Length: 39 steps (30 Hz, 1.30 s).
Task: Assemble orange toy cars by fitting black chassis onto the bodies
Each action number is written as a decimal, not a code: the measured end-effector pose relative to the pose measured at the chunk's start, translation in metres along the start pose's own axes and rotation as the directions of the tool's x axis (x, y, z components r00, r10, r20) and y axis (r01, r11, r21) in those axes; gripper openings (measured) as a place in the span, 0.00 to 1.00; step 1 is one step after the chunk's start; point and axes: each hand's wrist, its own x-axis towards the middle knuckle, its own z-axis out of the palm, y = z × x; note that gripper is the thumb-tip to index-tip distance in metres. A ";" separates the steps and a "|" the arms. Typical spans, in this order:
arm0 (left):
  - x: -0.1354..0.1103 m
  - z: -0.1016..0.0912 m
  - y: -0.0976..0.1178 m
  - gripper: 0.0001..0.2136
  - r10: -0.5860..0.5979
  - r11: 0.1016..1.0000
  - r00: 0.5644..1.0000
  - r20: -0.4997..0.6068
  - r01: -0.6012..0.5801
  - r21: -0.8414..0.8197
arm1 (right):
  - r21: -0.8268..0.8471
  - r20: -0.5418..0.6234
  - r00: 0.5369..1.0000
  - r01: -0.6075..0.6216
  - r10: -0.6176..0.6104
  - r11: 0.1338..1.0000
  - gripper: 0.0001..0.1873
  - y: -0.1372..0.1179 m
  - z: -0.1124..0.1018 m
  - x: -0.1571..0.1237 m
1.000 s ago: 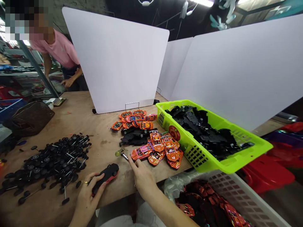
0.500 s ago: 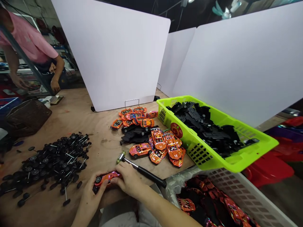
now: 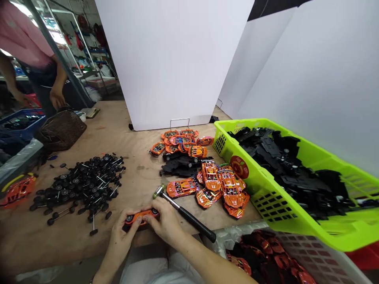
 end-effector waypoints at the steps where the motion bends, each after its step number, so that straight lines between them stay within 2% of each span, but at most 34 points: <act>1: -0.001 -0.001 -0.001 0.10 0.007 1.000 1.000 0.002 -0.007 0.008 | -0.009 -0.006 1.000 0.013 -0.014 1.000 0.03 -0.001 0.000 -0.001; 4: -0.003 -0.002 -0.003 0.12 -0.015 1.000 1.000 0.008 0.015 -0.024 | -0.022 -0.010 0.999 0.034 -0.035 0.999 0.03 -0.003 -0.003 -0.003; 6: -0.005 0.000 -0.006 0.18 -0.031 0.997 0.999 -0.024 0.029 -0.067 | 0.005 -0.020 0.999 0.032 -0.031 0.999 0.04 -0.005 -0.004 -0.004; 8: -0.008 0.006 -0.008 0.26 -0.046 0.993 0.991 -0.123 0.031 -0.117 | 0.094 -0.051 0.999 0.003 0.002 0.996 0.07 -0.004 -0.001 -0.005; 10: -0.014 0.016 -0.009 0.33 -0.088 0.981 0.964 -0.250 0.041 -0.187 | 0.267 -0.082 0.994 -0.052 0.077 0.962 0.11 0.000 0.007 -0.008; 12: -0.019 0.026 -0.006 0.32 -0.157 0.959 0.945 -0.288 0.077 -0.272 | 0.481 -0.089 0.983 -0.099 0.160 0.871 0.16 0.006 0.018 -0.014; 14: -0.022 0.031 0.000 0.25 -0.207 0.938 0.955 -0.213 0.132 -0.319 | 0.598 -0.069 0.976 -0.127 0.209 0.792 0.18 0.012 0.024 -0.020; 15: -0.022 0.031 0.004 0.21 -0.212 0.940 0.963 -0.165 0.155 -0.304 | 0.602 -0.082 0.972 -0.129 0.221 0.788 0.18 0.014 0.024 -0.022; 17: -0.018 0.024 0.013 0.18 -0.164 0.977 0.981 -0.106 0.146 -0.157 | 0.534 -0.160 0.962 -0.106 0.223 0.839 0.17 0.015 0.014 -0.024; 19: -0.011 0.014 0.020 0.16 -0.062 0.994 0.996 -0.057 0.067 0.085 | 0.415 -0.208 0.966 -0.054 0.152 0.908 0.19 0.013 -0.004 -0.021; 21: -0.003 0.006 0.023 0.12 0.014 0.964 1.000 0.015 -0.018 0.265 | 0.286 -0.123 0.992 0.019 0.017 0.958 0.24 0.008 -0.021 -0.013; 23: 0.002 0.002 0.022 0.10 0.027 0.947 0.999 0.046 -0.041 0.318 | 0.167 0.031 0.996 0.078 -0.085 0.983 0.26 0.006 -0.030 -0.005; 25: 0.002 0.002 0.019 0.12 -0.007 0.956 0.999 0.031 -0.002 0.295 | 0.102 0.098 0.990 0.095 -0.105 0.990 0.22 0.009 -0.030 0.000; 28: -0.002 0.002 0.014 0.16 -0.076 0.982 0.997 0.014 0.072 0.176 | 0.086 0.092 0.992 0.078 -0.086 0.993 0.19 0.016 -0.023 0.003; 32: -0.011 0.002 0.011 0.14 -0.136 0.990 0.991 0.004 0.136 0.045 | 0.104 0.098 0.992 0.068 -0.078 0.992 0.19 0.019 -0.021 0.001; 39: -0.013 0.000 0.004 0.15 -0.099 0.995 0.994 -0.054 0.100 0.019 | 0.090 0.052 0.998 0.033 -0.038 0.995 0.09 0.014 -0.020 0.003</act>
